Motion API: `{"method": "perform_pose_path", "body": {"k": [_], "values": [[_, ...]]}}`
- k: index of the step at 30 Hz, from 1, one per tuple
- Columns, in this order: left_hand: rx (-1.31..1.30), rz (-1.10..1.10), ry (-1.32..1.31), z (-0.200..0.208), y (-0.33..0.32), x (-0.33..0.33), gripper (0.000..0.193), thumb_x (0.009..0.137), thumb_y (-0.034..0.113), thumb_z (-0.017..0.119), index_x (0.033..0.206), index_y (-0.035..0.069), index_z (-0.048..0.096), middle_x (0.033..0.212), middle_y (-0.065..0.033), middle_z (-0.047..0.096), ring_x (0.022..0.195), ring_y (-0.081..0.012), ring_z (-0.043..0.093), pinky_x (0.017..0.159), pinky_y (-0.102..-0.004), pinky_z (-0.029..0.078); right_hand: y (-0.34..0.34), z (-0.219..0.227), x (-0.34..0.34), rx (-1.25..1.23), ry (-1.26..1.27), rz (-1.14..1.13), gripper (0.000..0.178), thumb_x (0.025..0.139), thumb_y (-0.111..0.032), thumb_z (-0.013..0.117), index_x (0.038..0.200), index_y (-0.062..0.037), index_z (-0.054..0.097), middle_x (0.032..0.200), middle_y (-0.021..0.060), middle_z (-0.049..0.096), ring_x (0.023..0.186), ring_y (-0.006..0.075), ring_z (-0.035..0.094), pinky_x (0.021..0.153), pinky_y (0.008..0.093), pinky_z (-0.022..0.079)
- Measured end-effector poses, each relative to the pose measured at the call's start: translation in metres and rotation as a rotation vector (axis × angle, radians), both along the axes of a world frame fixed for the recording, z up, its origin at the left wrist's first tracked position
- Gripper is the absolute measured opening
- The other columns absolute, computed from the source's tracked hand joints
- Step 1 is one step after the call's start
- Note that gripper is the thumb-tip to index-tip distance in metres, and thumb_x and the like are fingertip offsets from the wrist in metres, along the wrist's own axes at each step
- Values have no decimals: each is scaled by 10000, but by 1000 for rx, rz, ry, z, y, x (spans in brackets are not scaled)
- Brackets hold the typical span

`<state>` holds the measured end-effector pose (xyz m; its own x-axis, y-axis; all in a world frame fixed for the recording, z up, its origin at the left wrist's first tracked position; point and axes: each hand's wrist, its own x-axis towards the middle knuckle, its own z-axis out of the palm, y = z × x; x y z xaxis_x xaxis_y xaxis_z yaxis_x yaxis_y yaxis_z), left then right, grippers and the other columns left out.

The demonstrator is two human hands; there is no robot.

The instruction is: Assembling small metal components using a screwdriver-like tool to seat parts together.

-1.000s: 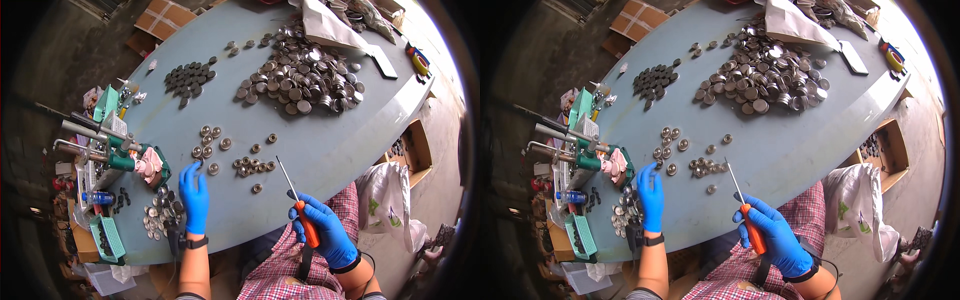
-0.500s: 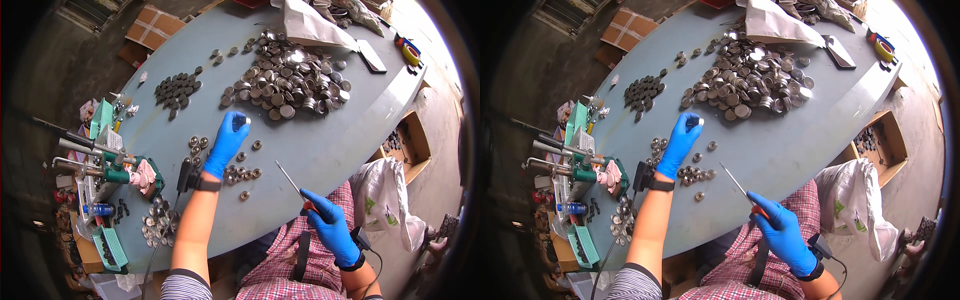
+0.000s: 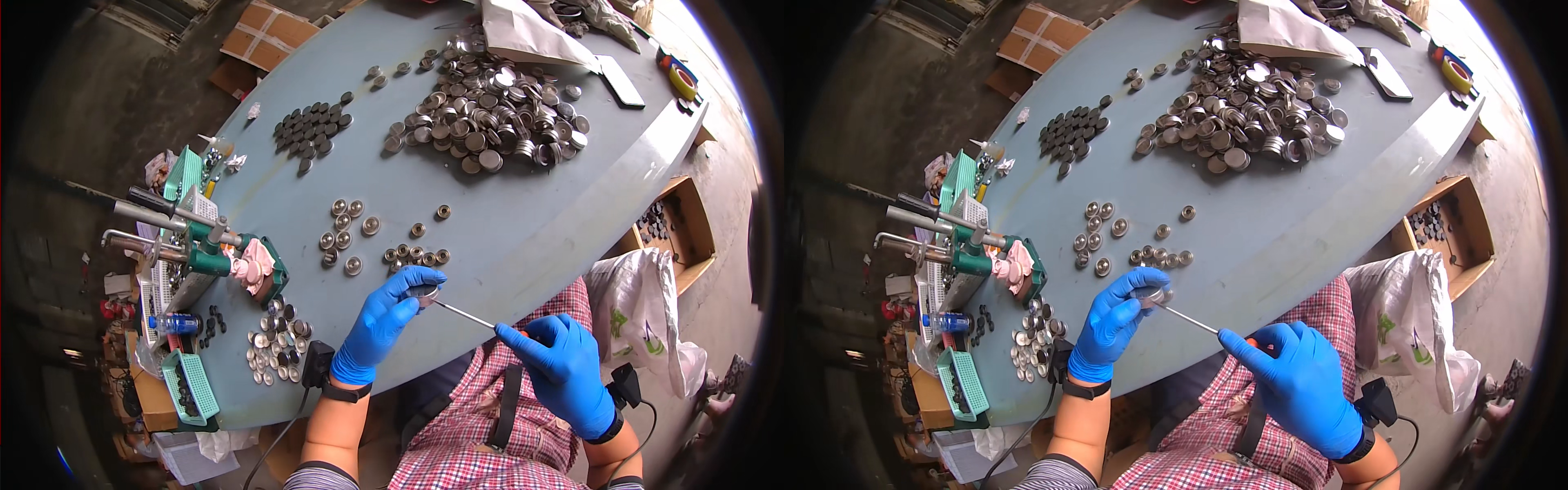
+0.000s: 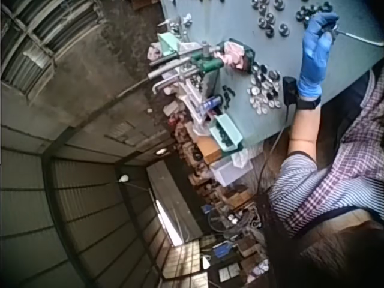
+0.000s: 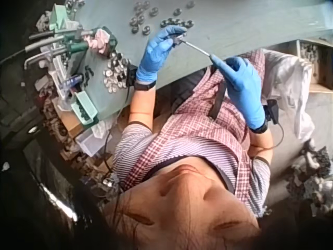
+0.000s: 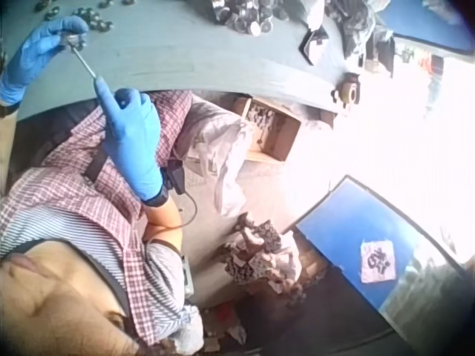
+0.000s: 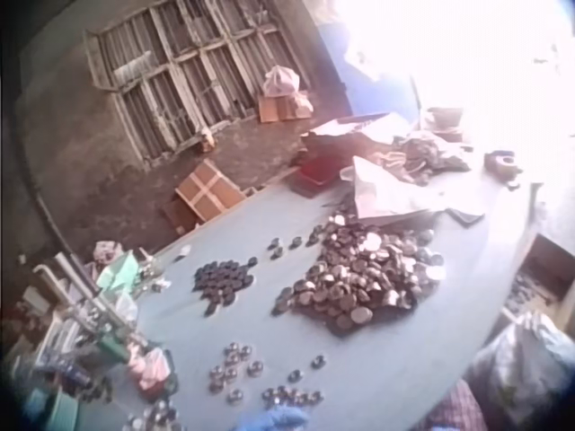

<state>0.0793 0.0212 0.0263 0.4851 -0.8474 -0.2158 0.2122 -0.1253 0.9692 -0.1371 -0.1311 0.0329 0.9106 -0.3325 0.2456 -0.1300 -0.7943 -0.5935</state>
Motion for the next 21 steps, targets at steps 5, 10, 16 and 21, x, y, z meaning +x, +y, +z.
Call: {"method": "perform_pose_path", "body": {"k": [5, 10, 16, 21], "values": [[32, -21, 15, -4, 7, -7, 488, 916, 328, 522, 1297, 31, 458, 1172, -35, 568, 1079, -87, 513, 890, -224, 388, -1, 16, -4, -198, 58, 26, 619, 659, -43, 675, 1238, -257, 624, 912, 29, 545, 772, 206, 512, 648, 329, 436], [57, -18, -61, 1, 6, -12, 428, 946, 336, 479, 1256, 41, 469, 1118, -21, 561, 996, -72, 502, 855, -225, 392, 1, 21, -7, -253, 114, 21, 636, 667, -45, 672, 1260, -265, 606, 927, 23, 532, 779, 202, 499, 653, 325, 422], [43, 34, -91, -2, 8, -18, 423, 973, 382, 457, 1219, 39, 467, 1109, -45, 551, 967, -82, 494, 836, -227, 398, 1, 18, -7, -216, 99, 36, 631, 676, -32, 665, 1260, -264, 608, 916, 31, 534, 781, 203, 501, 643, 327, 418], [7, 44, -48, -5, 6, -19, 423, 978, 378, 453, 1225, 34, 456, 1098, -56, 548, 964, -95, 499, 831, -244, 409, 2, 18, -8, -198, 96, 26, 635, 676, -30, 666, 1263, -262, 606, 908, 33, 534, 777, 203, 501, 636, 321, 418]]}}
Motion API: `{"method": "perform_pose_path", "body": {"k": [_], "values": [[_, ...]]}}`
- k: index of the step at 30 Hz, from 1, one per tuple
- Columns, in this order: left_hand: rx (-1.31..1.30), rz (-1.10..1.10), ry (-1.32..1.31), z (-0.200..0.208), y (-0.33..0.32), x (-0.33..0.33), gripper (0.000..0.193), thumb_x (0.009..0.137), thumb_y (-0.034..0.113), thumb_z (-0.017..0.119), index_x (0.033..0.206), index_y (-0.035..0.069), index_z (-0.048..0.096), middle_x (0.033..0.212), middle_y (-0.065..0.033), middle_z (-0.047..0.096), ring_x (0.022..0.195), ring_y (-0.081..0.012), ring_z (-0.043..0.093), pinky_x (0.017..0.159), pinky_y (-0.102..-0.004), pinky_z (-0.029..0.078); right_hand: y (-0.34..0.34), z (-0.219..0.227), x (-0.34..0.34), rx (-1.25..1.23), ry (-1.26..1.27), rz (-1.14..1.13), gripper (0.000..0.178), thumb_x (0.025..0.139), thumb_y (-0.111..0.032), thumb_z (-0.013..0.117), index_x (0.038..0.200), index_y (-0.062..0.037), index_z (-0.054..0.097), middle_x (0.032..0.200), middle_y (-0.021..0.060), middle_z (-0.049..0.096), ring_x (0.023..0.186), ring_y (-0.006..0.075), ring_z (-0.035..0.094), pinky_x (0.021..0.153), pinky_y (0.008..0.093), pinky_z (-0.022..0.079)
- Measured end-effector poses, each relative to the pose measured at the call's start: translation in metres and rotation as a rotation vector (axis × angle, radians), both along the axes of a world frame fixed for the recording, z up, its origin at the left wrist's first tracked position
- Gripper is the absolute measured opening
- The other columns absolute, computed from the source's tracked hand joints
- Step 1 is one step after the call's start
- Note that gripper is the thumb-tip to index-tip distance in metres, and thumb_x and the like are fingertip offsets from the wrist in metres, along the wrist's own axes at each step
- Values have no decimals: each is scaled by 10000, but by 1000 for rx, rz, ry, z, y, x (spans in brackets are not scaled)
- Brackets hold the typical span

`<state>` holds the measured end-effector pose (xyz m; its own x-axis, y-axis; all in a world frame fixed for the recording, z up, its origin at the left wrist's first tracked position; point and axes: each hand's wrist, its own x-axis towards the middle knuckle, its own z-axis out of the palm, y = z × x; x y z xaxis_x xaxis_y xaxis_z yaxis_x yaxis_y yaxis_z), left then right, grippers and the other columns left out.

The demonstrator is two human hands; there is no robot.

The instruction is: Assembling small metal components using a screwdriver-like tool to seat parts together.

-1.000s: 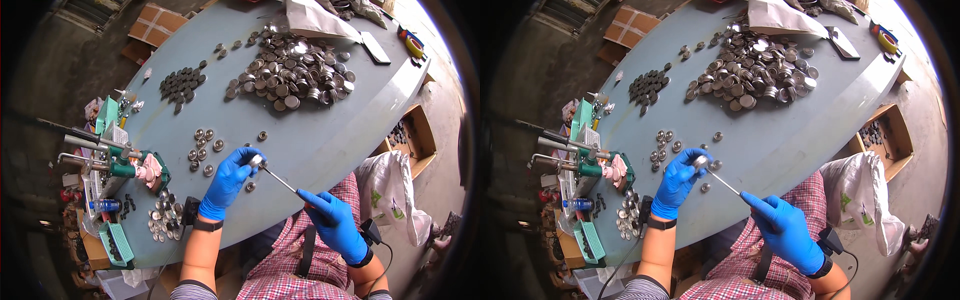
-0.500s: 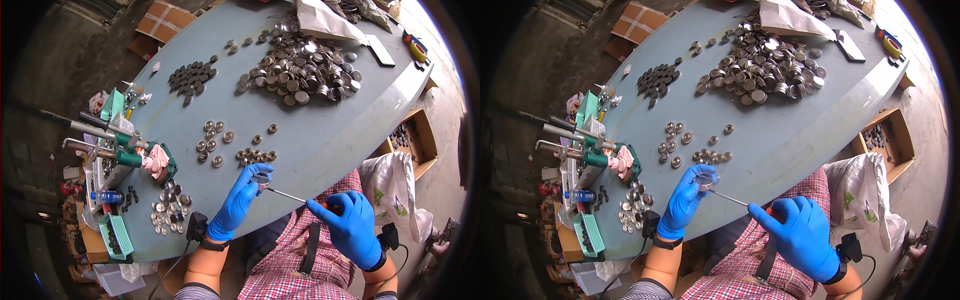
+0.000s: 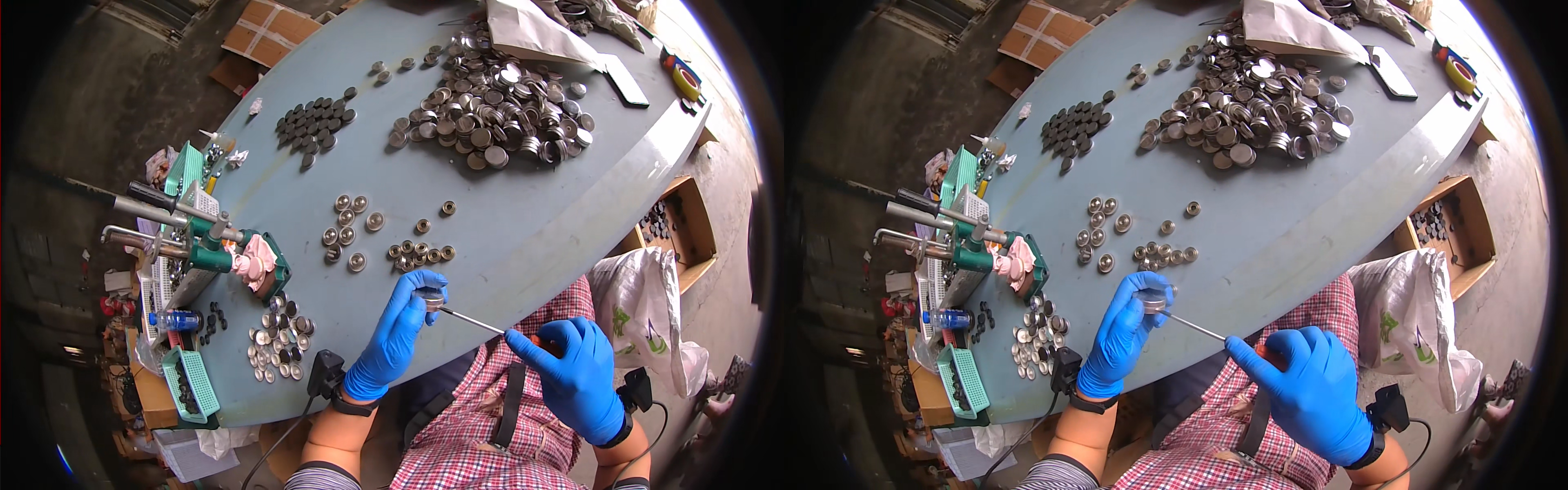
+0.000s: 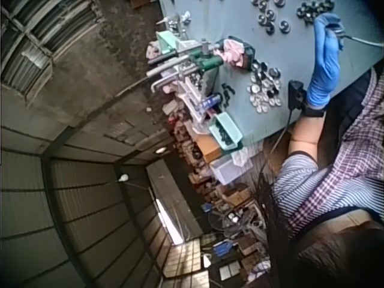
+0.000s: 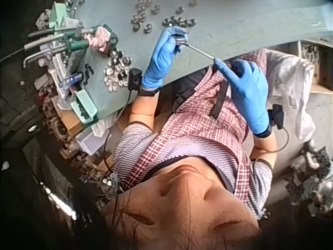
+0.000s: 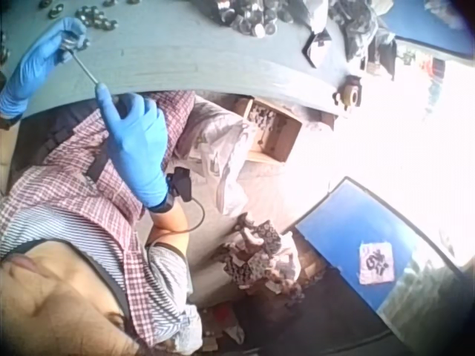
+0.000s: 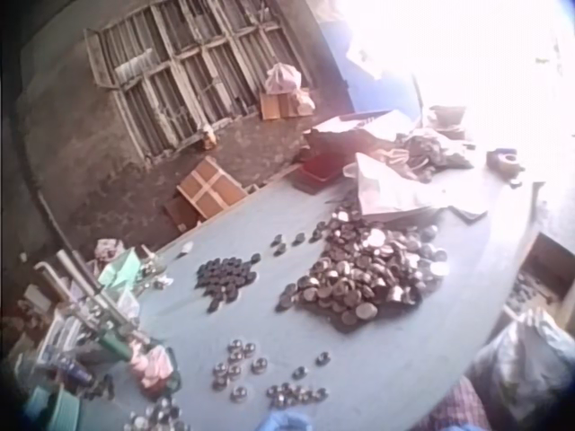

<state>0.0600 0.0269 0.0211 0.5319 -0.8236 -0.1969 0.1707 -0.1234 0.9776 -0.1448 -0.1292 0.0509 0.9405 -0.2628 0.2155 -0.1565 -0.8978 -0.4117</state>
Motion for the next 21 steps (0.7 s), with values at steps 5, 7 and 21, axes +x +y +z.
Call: {"method": "perform_pose_path", "body": {"k": [5, 7, 21], "values": [[102, -59, -304, 12, -4, -5, 316, 1004, 216, 369, 1234, 5, 424, 1106, -82, 518, 973, -143, 509, 871, -308, 434, -4, 1, 0, 3, 31, 17, 649, 676, -26, 662, 1279, -256, 592, 887, 38, 526, 758, 204, 494, 624, 320, 416], [172, -162, -521, 6, -1, -3, 265, 993, 149, 356, 1200, -6, 417, 1100, -115, 512, 975, -183, 522, 887, -329, 432, -9, 4, 1, -95, 87, 79, 652, 682, -24, 654, 1289, -249, 582, 870, 37, 521, 738, 202, 490, 618, 323, 412], [130, -51, -346, -6, 8, -3, 260, 1004, 156, 358, 1211, 9, 412, 1098, -97, 503, 986, -160, 515, 914, -310, 428, 13, -40, 8, 390, -62, 33, 638, 698, 24, 653, 1289, -208, 588, 804, 68, 551, 661, 229, 526, 551, 332, 433]]}}
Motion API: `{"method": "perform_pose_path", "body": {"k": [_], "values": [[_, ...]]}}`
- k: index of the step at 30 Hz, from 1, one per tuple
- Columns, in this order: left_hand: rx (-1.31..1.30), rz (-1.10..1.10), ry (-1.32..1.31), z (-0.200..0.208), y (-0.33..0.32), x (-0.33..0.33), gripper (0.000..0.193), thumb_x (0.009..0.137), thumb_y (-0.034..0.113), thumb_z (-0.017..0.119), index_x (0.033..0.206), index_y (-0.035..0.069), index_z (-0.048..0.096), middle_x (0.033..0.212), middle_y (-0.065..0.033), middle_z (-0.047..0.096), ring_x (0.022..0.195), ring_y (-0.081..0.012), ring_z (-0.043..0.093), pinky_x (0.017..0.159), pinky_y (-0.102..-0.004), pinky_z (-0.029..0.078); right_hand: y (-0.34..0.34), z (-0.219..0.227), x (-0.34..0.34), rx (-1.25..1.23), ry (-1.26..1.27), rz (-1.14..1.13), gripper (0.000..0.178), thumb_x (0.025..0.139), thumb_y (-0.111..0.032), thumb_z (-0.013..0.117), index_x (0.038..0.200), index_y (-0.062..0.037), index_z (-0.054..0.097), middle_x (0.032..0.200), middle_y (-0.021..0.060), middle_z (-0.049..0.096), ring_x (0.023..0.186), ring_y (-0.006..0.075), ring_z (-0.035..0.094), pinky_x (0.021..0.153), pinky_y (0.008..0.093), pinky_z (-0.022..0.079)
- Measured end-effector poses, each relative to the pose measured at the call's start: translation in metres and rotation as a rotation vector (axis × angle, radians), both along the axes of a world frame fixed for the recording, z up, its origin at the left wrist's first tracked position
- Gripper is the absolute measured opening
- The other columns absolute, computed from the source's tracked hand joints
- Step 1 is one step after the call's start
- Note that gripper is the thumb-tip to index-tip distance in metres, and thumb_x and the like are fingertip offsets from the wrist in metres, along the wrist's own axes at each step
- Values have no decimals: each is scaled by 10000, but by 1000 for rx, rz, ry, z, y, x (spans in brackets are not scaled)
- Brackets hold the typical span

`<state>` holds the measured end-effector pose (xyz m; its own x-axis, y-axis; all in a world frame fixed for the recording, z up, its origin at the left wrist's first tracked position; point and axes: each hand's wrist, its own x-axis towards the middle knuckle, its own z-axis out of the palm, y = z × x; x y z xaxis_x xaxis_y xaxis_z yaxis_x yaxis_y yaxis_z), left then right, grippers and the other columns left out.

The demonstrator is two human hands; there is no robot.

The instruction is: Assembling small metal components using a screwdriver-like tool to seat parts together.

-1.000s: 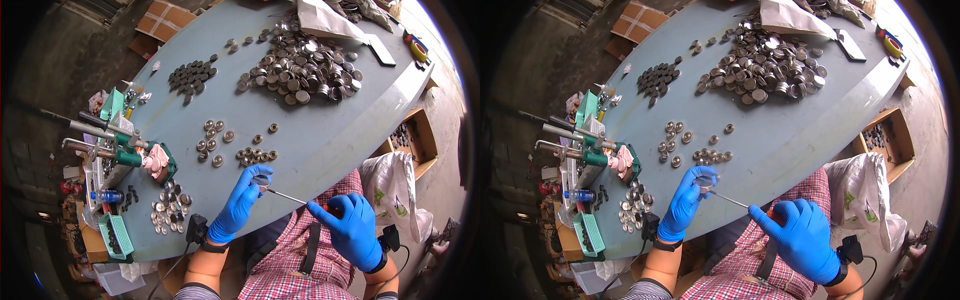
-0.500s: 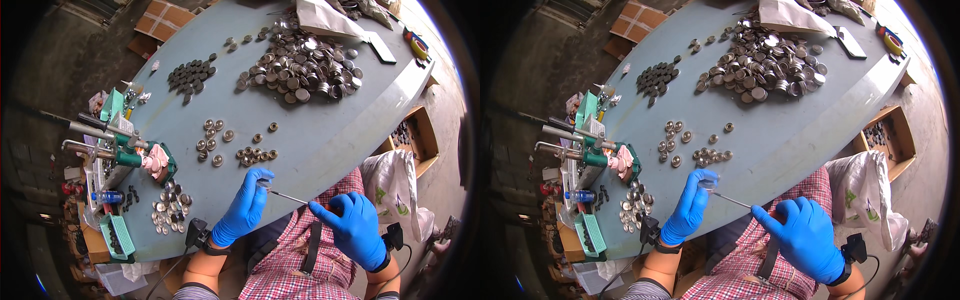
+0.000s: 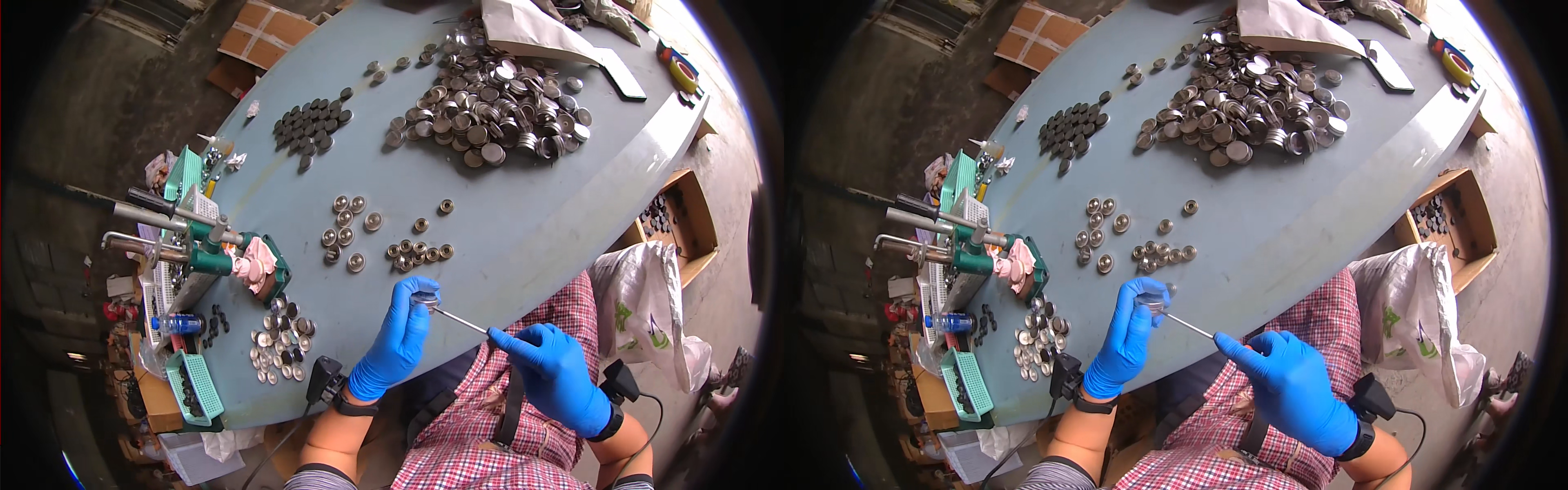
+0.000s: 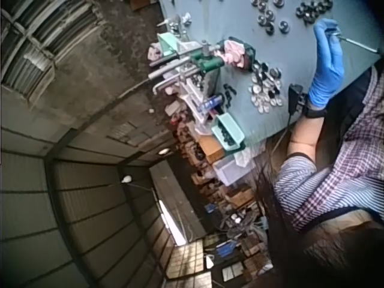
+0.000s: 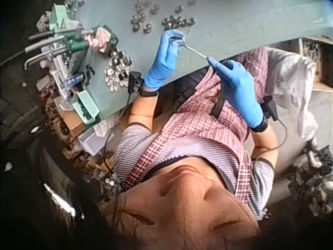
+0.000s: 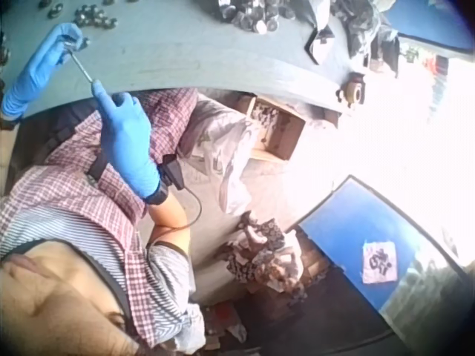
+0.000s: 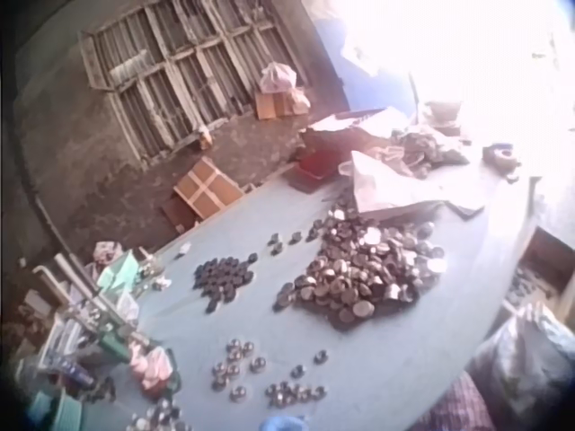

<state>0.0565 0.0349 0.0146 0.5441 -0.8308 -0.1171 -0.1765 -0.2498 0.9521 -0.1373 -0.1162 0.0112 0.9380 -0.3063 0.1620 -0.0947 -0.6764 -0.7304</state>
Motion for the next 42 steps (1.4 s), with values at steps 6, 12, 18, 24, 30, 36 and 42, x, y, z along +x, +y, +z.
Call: {"method": "perform_pose_path", "body": {"k": [6, 12, 18, 24, 30, 36, 42], "values": [[-145, 166, 202, -8, -8, -8, 322, 1004, 227, 385, 1281, 67, 425, 1113, -46, 529, 998, -107, 512, 822, -230, 424, 39, -9, 4, 447, -28, -158, 573, 775, 91, 626, 1285, -168, 589, 789, 97, 553, 662, 228, 553, 594, 304, 465], [-259, 270, 408, -15, -14, -8, 338, 991, 200, 406, 1299, 60, 416, 1122, -47, 533, 994, -127, 534, 862, -251, 459, 53, -17, 14, 666, -111, -195, 570, 800, 143, 574, 1298, -133, 573, 808, 91, 551, 676, 181, 551, 625, 261, 460], [-375, 351, 514, -19, -22, -11, 373, 967, 156, 426, 1324, 49, 405, 1129, -66, 534, 984, -127, 542, 837, -243, 480, 66, -23, 23, 882, -151, -212, 545, 837, 135, 555, 1322, -113, 550, 861, 80, 583, 800, 140, 575, 735, 221, 468], [-446, 363, 624, -24, -22, -16, 374, 966, 164, 410, 1322, 48, 424, 1083, -67, 528, 855, -101, 518, 738, -218, 449, 56, -22, 30, 936, -132, -245, 523, 860, 120, 537, 1326, -118, 548, 882, 80, 592, 845, 124, 584, 769, 227, 480], [-214, 454, 287, -23, -19, -3, 421, 1042, 345, 321, 1071, 19, 585, 770, -35, 587, 640, -111, 540, 626, -232, 457, 19, -14, 19, 288, 13, -77, 548, 758, 26, 630, 1269, -170, 600, 728, 77, 538, 624, 252, 532, 543, 337, 450], [-50, 293, -214, -25, -14, 1, 309, 1032, 255, 370, 1019, 22, 572, 783, -69, 664, 677, -124, 612, 629, -277, 496, -2, 5, 17, -107, 103, 113, 627, 666, 18, 612, 1262, -176, 601, 729, 85, 548, 609, 236, 555, 516, 339, 443], [-119, 345, -78, -29, -16, -2, 306, 1032, 252, 352, 1017, 20, 551, 789, -90, 667, 720, -161, 638, 757, -311, 526, -14, -4, 22, 476, 177, 100, 423, 821, -10, 627, 1233, -106, 624, 766, 98, 655, 666, 193, 635, 649, 281, 513]]}}
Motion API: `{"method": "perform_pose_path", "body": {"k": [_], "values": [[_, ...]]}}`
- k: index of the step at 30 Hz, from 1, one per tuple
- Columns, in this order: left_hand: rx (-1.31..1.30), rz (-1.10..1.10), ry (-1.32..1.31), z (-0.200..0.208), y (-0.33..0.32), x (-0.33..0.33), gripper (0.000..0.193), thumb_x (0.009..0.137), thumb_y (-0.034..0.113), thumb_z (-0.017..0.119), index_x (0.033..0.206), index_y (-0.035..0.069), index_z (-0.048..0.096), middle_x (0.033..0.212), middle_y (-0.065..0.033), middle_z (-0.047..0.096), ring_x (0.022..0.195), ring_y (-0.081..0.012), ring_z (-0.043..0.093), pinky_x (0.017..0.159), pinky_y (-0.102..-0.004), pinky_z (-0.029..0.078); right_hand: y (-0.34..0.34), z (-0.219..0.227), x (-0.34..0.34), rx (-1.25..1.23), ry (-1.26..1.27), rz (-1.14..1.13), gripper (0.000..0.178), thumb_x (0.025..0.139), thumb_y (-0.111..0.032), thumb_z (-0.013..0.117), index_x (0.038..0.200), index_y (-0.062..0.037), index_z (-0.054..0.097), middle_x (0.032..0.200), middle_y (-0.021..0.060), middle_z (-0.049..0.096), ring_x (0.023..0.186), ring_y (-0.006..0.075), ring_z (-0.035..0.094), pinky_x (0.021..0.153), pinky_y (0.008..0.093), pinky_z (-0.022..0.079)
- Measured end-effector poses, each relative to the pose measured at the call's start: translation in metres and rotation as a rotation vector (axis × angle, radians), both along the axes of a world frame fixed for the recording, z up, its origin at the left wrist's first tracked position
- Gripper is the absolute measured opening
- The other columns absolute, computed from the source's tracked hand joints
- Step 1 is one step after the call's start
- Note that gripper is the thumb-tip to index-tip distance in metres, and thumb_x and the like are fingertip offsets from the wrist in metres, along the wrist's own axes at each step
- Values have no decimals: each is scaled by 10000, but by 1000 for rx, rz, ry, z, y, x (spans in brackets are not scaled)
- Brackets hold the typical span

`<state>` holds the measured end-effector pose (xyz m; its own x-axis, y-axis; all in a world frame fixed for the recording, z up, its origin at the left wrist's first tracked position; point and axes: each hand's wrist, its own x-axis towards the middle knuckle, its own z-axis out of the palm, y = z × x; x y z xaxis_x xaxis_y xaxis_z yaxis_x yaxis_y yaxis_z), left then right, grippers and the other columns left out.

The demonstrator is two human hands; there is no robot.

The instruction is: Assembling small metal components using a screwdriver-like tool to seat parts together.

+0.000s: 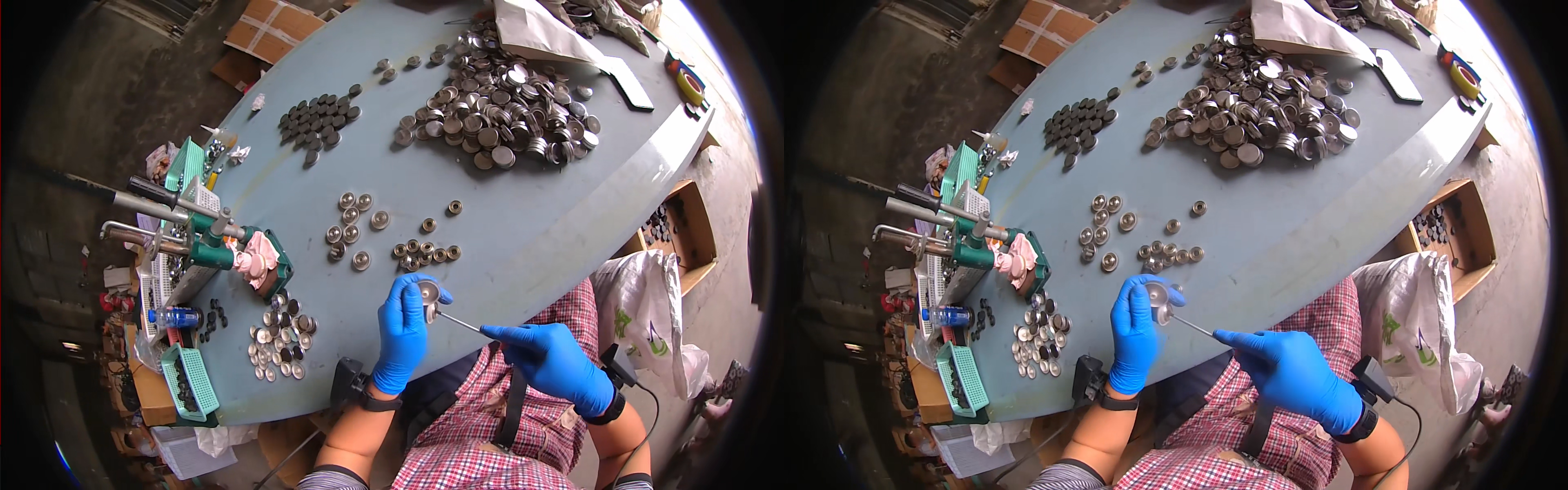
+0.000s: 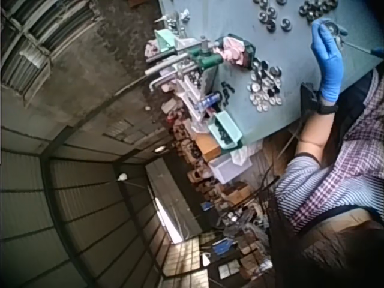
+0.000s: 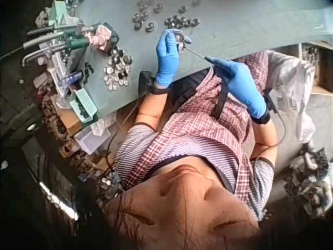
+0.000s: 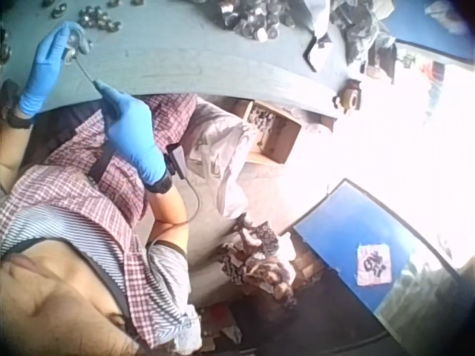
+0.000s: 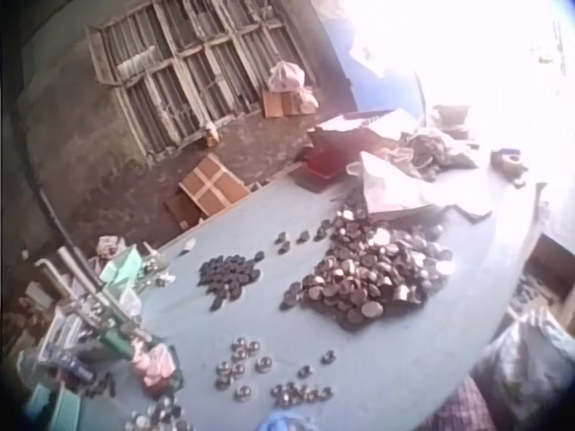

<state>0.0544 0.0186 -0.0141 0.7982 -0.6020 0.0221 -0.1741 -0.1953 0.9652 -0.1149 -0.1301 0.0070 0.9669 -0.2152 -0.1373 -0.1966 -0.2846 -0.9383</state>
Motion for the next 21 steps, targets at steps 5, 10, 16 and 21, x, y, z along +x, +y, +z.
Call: {"method": "perform_pose_path", "body": {"k": [5, 10, 16, 21], "values": [[-389, 119, 550, -12, 0, 11, 353, 1016, 317, 398, 1174, 28, 525, 862, -83, 622, 823, -180, 618, 897, -395, 508, 11, -18, -3, 539, 107, -79, 372, 905, -12, 579, 1268, -95, 595, 751, 26, 627, 720, 52, 564, 701, 217, 484], [-96, -32, 211, -4, 3, 2, 416, 1029, 364, 355, 1125, 44, 602, 923, -71, 641, 809, -126, 575, 697, -255, 463, 26, -22, -3, 631, 82, -241, 363, 904, -16, 581, 1261, -80, 600, 749, 24, 622, 712, 61, 565, 701, 217, 485], [54, -98, -77, 2, 0, 9, 434, 1016, 348, 409, 929, -3, 648, 871, -92, 655, 769, -161, 609, 707, -282, 477, 25, -32, -3, 589, 51, -246, 361, 896, -7, 593, 1249, -86, 609, 743, 15, 622, 695, 51, 553, 675, 204, 479], [183, -192, -371, -3, -13, 11, 380, 1004, 291, 437, 827, 3, 610, 753, -100, 620, 678, -189, 622, 623, -306, 474, 30, -36, -6, 580, 18, -312, 363, 891, -3, 600, 1244, -85, 613, 727, 8, 609, 681, 46, 538, 656, 201, 469]]}}
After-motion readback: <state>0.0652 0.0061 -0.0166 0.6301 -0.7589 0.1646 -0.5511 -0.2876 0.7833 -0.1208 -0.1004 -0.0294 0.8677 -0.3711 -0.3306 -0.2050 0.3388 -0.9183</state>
